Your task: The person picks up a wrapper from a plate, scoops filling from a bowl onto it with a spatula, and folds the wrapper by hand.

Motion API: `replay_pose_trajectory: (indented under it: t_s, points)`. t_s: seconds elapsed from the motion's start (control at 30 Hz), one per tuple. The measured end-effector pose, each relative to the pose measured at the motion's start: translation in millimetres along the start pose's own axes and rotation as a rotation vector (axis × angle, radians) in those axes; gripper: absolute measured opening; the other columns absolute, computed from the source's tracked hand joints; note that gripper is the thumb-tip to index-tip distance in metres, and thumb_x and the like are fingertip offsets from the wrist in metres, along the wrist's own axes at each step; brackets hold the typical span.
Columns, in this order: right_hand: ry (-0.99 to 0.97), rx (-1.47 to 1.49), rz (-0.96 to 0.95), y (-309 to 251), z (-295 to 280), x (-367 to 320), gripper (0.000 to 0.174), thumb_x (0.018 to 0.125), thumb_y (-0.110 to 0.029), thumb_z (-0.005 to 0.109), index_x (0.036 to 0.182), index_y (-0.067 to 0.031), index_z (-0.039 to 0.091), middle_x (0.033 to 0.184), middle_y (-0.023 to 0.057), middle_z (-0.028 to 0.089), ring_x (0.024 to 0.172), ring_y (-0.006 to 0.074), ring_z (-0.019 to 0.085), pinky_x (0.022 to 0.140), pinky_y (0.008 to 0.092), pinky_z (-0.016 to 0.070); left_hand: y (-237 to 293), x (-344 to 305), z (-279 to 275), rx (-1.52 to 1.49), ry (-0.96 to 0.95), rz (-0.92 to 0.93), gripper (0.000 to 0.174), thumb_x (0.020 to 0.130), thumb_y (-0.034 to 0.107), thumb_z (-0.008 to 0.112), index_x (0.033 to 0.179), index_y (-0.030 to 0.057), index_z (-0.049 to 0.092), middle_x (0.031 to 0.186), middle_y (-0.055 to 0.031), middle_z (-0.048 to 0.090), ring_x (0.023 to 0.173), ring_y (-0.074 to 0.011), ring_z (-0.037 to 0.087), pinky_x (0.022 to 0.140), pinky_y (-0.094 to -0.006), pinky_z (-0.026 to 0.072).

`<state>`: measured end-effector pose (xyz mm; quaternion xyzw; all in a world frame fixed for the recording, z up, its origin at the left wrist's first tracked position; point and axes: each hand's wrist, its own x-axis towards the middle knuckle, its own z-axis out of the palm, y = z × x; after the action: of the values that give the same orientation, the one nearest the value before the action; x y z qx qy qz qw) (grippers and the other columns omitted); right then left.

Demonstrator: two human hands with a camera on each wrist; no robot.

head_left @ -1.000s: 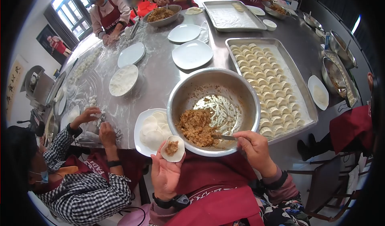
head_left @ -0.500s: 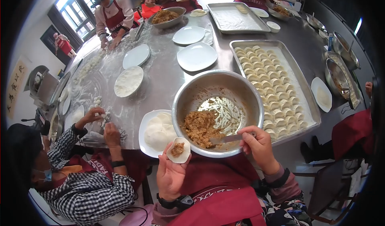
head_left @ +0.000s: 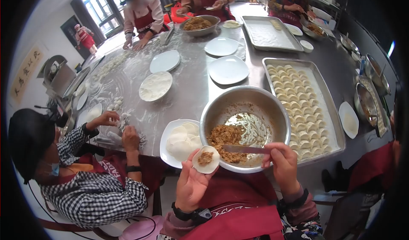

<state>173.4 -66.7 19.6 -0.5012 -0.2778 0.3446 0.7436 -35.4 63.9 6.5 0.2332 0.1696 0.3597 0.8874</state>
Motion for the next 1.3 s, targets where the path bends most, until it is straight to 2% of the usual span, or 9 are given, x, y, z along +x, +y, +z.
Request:
replay_pose_trajectory:
  t_s: [0.17, 0.27, 0.4, 0.57, 0.7, 0.77, 0.8, 1.17, 1.3]
  points:
    - [-0.15, -0.486, -0.41, -18.0, 18.2, -15.1, 0.018, 0.084, 0.003, 0.057, 0.1, 0.0034, 0.064, 0.075, 0.0096, 0.059, 0.061, 0.0166, 0.056, 0.056, 0.0277, 0.0453, -4.4, 6.5, 10.3, -0.012, -0.051, -0.084, 0.072, 0.094, 0.054, 0.037, 0.142, 0.0018, 0.023, 0.143, -0.0162, 0.034, 0.133, -0.0311, 0.034, 0.109, -0.0501, 0.0288]
    - [-0.436, -0.797, -0.893, -14.4, 22.9, -17.9, 0.03, 0.072, 0.001, 0.062, 0.102, 0.0008, 0.065, 0.074, 0.0101, 0.057, 0.058, 0.0223, 0.054, 0.052, 0.0309, 0.0438, -7.6, 6.1, 15.0, -0.021, -0.049, -0.086, 0.074, 0.093, 0.056, 0.036, 0.141, 0.0006, 0.024, 0.143, -0.0167, 0.035, 0.132, -0.0307, 0.034, 0.11, -0.0478, 0.0281]
    - [-0.587, -1.043, -1.1, 5.3, 28.7, -30.5, 0.038, 0.064, -0.008, 0.061, 0.101, -0.0007, 0.064, 0.078, 0.0072, 0.05, 0.063, 0.0196, 0.051, 0.056, 0.0308, 0.046, -5.9, 5.9, 14.8, -0.082, -0.088, -0.108, 0.078, 0.092, 0.057, 0.039, 0.143, 0.0006, 0.02, 0.143, -0.0167, 0.033, 0.133, -0.0287, 0.034, 0.11, -0.0438, 0.0278]
    - [-0.583, -1.001, -1.03, -8.2, 24.0, -24.5, 0.034, 0.067, -0.005, 0.062, 0.101, 0.0001, 0.065, 0.077, 0.0083, 0.053, 0.061, 0.0195, 0.053, 0.055, 0.0298, 0.046, -6.3, 8.7, 8.0, -0.081, -0.055, -0.106, 0.077, 0.092, 0.057, 0.039, 0.142, -0.0004, 0.022, 0.143, -0.0175, 0.033, 0.133, -0.0301, 0.034, 0.11, -0.045, 0.0282]
    - [-0.299, -0.709, -0.708, -20.1, 21.1, -23.8, 0.021, 0.082, 0.003, 0.056, 0.101, 0.0043, 0.064, 0.074, 0.0126, 0.061, 0.06, 0.0206, 0.058, 0.056, 0.0273, 0.0462, -2.9, 4.9, 9.2, -0.105, -0.043, -0.102, 0.075, 0.093, 0.055, 0.04, 0.142, 0.0005, 0.022, 0.143, -0.0169, 0.034, 0.131, -0.0297, 0.036, 0.11, -0.045, 0.0302]
    - [-0.076, -0.166, -0.046, -12.5, 19.3, -22.0, 0.017, 0.09, -0.001, 0.053, 0.101, 0.0047, 0.063, 0.074, 0.0092, 0.062, 0.063, 0.0155, 0.059, 0.058, 0.0241, 0.0469, -3.6, 4.0, 11.3, -0.115, -0.048, -0.105, 0.074, 0.093, 0.053, 0.04, 0.141, 0.0004, 0.024, 0.143, -0.0169, 0.034, 0.132, -0.0298, 0.036, 0.11, -0.0451, 0.0298]
    - [-0.075, -0.022, 0.045, -12.3, 20.5, -17.8, 0.018, 0.094, -0.007, 0.051, 0.102, 0.0049, 0.062, 0.074, 0.0061, 0.062, 0.064, 0.0107, 0.058, 0.059, 0.0215, 0.0471, -4.8, 2.9, 12.7, -0.127, -0.043, -0.105, 0.072, 0.093, 0.052, 0.04, 0.141, 0.0003, 0.025, 0.142, -0.017, 0.034, 0.132, -0.0299, 0.035, 0.11, -0.0453, 0.0294]
    - [0.077, -0.161, -0.035, -29.6, 10.1, -14.4, 0.016, 0.093, -0.007, 0.054, 0.101, 0.0023, 0.064, 0.071, 0.004, 0.061, 0.061, 0.0075, 0.055, 0.056, 0.0198, 0.0446, 12.5, 0.5, -3.3, -0.021, 0.033, 0.077, 0.067, 0.094, 0.048, 0.043, 0.136, -0.0027, 0.031, 0.14, -0.0178, 0.038, 0.13, -0.0316, 0.037, 0.111, -0.0465, 0.0276]
    - [-0.063, -0.688, -0.239, -32.7, 9.1, -18.4, 0.013, 0.084, 0.0, 0.06, 0.094, -0.0023, 0.067, 0.072, 0.0063, 0.059, 0.061, 0.0154, 0.057, 0.054, 0.0271, 0.0448, 20.9, -3.4, -1.5, -0.006, 0.056, 0.046, 0.07, 0.094, 0.05, 0.041, 0.139, -0.0018, 0.028, 0.139, -0.0175, 0.039, 0.129, -0.0311, 0.039, 0.107, -0.0479, 0.0336]
